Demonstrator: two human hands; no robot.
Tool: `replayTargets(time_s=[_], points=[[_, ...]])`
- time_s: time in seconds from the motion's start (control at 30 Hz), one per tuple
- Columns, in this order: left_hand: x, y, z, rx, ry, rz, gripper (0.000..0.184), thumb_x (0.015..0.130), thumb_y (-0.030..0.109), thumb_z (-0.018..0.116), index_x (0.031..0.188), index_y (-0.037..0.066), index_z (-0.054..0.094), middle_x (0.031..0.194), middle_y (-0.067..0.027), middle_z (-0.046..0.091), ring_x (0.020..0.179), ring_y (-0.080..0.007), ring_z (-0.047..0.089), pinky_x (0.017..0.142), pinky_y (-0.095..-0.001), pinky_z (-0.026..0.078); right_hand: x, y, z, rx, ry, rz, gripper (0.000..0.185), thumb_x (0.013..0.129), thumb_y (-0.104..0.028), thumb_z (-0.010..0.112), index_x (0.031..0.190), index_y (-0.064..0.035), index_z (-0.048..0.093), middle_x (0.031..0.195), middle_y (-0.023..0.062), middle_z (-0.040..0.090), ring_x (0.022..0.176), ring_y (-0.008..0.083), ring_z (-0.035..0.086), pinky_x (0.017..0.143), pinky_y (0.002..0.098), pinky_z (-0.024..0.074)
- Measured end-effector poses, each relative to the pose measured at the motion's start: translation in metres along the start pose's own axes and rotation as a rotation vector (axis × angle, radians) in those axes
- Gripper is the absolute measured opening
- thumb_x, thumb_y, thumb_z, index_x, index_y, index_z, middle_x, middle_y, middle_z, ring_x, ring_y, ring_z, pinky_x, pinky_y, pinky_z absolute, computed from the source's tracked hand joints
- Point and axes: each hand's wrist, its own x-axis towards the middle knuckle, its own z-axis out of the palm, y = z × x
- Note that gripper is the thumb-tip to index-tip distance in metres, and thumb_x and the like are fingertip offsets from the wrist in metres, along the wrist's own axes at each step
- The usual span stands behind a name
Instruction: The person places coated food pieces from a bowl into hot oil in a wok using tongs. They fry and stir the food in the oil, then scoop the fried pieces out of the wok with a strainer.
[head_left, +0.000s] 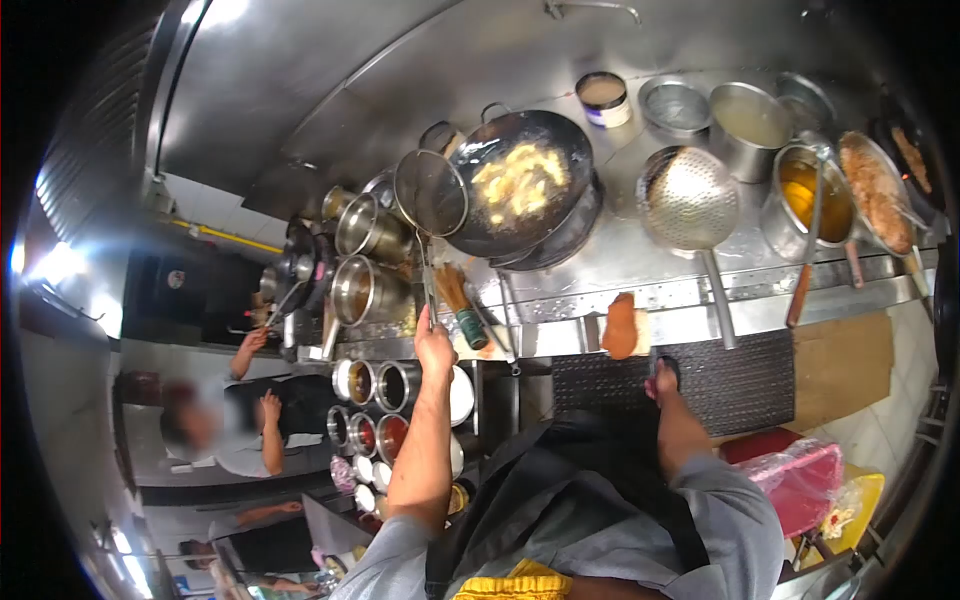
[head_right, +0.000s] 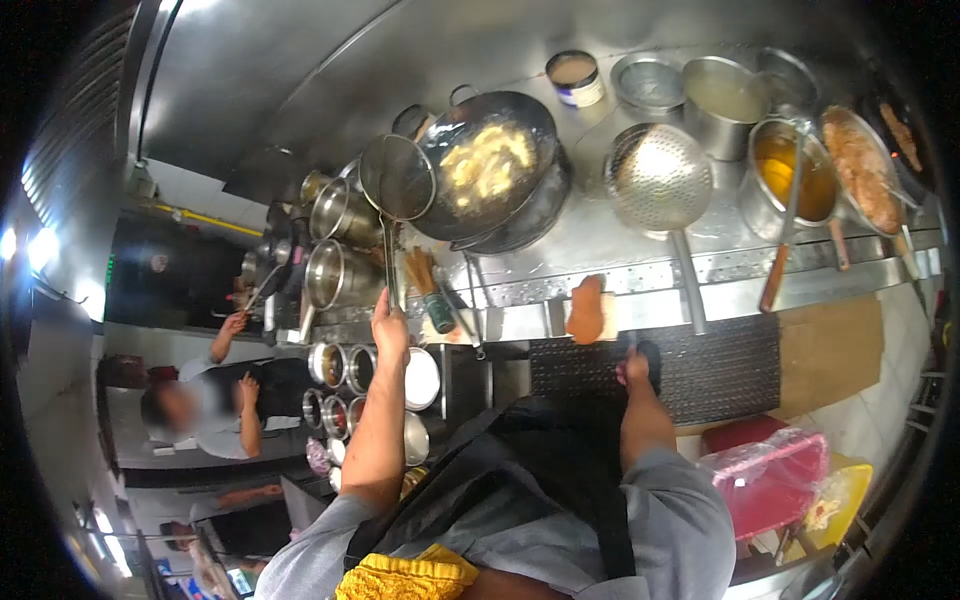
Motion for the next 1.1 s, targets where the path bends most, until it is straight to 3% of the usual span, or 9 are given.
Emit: replayTargets(time_s=[0.23, 0.3, 0.37, 0.4, 0.53, 0.7, 0.8, 0.93, 1.1], points=[[0.008, 0.003, 0.013, -0.092, -0.126, 0.061, 0.049, 0.089, 0.002, 0.042, 0.137, 0.005, 0.046, 0.081, -0.0040, 0.059, 0.054, -0.0111, 0.050, 0.044, -0.0264, 0.044, -0.089, 0.062, -0.178, -0.389, 0.187, -0.015, 0.048, 0.096, -0.044, 0.047, 0.092, 0.0018, 0.057, 0.065, 0.0119, 0.056, 0.050, 0.0226, 0.056, 0.041, 0.0365, 0.0438], [0.026, -0.022, 0.015, -0.079, -0.105, 0.311, 0.046, 0.088, -0.003, 0.042, 0.133, -0.002, 0.047, 0.119, -0.0165, 0.061, 0.102, -0.0224, 0.060, 0.090, -0.0296, 0.045, -0.124, 0.073, -0.215, -0.413, 0.248, -0.010, 0.048, 0.096, -0.043, 0.047, 0.091, 0.0033, 0.057, 0.064, 0.0124, 0.056, 0.048, 0.0229, 0.055, 0.040, 0.0373, 0.0435], [0.007, -0.003, 0.007, 0.092, -0.082, 0.473, 0.045, 0.088, -0.004, 0.042, 0.133, -0.004, 0.046, 0.121, -0.0192, 0.060, 0.108, -0.0255, 0.059, 0.094, -0.0310, 0.043, -0.142, 0.099, -0.252, -0.194, 0.167, 0.005, 0.045, 0.097, -0.040, 0.046, 0.092, 0.0032, 0.056, 0.066, 0.0130, 0.057, 0.048, 0.0233, 0.055, 0.039, 0.0386, 0.0428], [0.009, -0.006, 0.007, 0.192, 0.020, 0.729, 0.048, 0.088, -0.003, 0.043, 0.135, 0.003, 0.047, 0.115, -0.0233, 0.062, 0.098, -0.0294, 0.063, 0.088, -0.0343, 0.047, -0.156, 0.106, -0.259, -0.202, 0.188, -0.002, 0.045, 0.097, -0.040, 0.046, 0.092, 0.0032, 0.056, 0.066, 0.0130, 0.057, 0.048, 0.0233, 0.055, 0.039, 0.0386, 0.0428], [0.011, -0.014, 0.011, 0.330, -0.064, 0.583, 0.056, 0.084, 0.001, 0.045, 0.135, 0.023, 0.049, 0.089, -0.0266, 0.063, 0.079, -0.0406, 0.063, 0.073, -0.0472, 0.048, -0.155, 0.168, -0.283, -0.566, 0.356, -0.163, 0.045, 0.097, -0.040, 0.045, 0.099, 0.0022, 0.057, 0.073, 0.0150, 0.059, 0.058, 0.0269, 0.057, 0.049, 0.0402, 0.0446], [0.033, -0.026, 0.017, 0.482, -0.152, 0.505, 0.056, 0.082, 0.005, 0.049, 0.133, 0.028, 0.051, 0.088, -0.0259, 0.063, 0.083, -0.0419, 0.063, 0.074, -0.0468, 0.049, -0.066, 0.269, -0.311, -0.535, 0.047, -0.104, 0.053, 0.095, -0.045, 0.046, 0.114, 0.0031, 0.058, 0.092, 0.0214, 0.067, 0.085, 0.0349, 0.065, 0.076, 0.0433, 0.0512], [0.041, -0.034, 0.017, 0.262, -0.082, 0.609, 0.055, 0.083, 0.004, 0.048, 0.135, 0.022, 0.050, 0.082, -0.0215, 0.066, 0.071, -0.0352, 0.065, 0.067, -0.0453, 0.051, -0.164, 0.186, -0.219, -0.777, 0.322, -0.299, 0.059, 0.093, -0.047, 0.048, 0.122, 0.0043, 0.055, 0.107, 0.0237, 0.065, 0.100, 0.0363, 0.062, 0.093, 0.0391, 0.0440], [0.028, 0.018, 0.005, -0.197, -0.412, 0.040, 0.062, 0.084, 0.003, 0.044, 0.145, 0.014, 0.036, 0.065, -0.0011, 0.053, 0.046, -0.0110, 0.043, 0.040, -0.0334, 0.043, -0.135, 0.171, -0.215, -0.669, 0.145, -0.371, 0.055, 0.093, -0.043, 0.051, 0.119, 0.0050, 0.056, 0.110, 0.0212, 0.064, 0.100, 0.0329, 0.062, 0.089, 0.0374, 0.0461], [0.084, -0.015, 0.020, -0.417, -0.629, -0.281, 0.069, 0.088, 0.004, 0.044, 0.150, 0.021, 0.019, 0.067, 0.0017, 0.052, 0.047, -0.0093, 0.040, 0.044, -0.0317, 0.043, -0.219, 0.077, -0.184, -0.520, 0.149, -0.176, 0.044, 0.095, -0.036, 0.052, 0.124, -0.0026, 0.053, 0.090, 0.0112, 0.064, 0.073, 0.0217, 0.063, 0.054, 0.0344, 0.0509]])
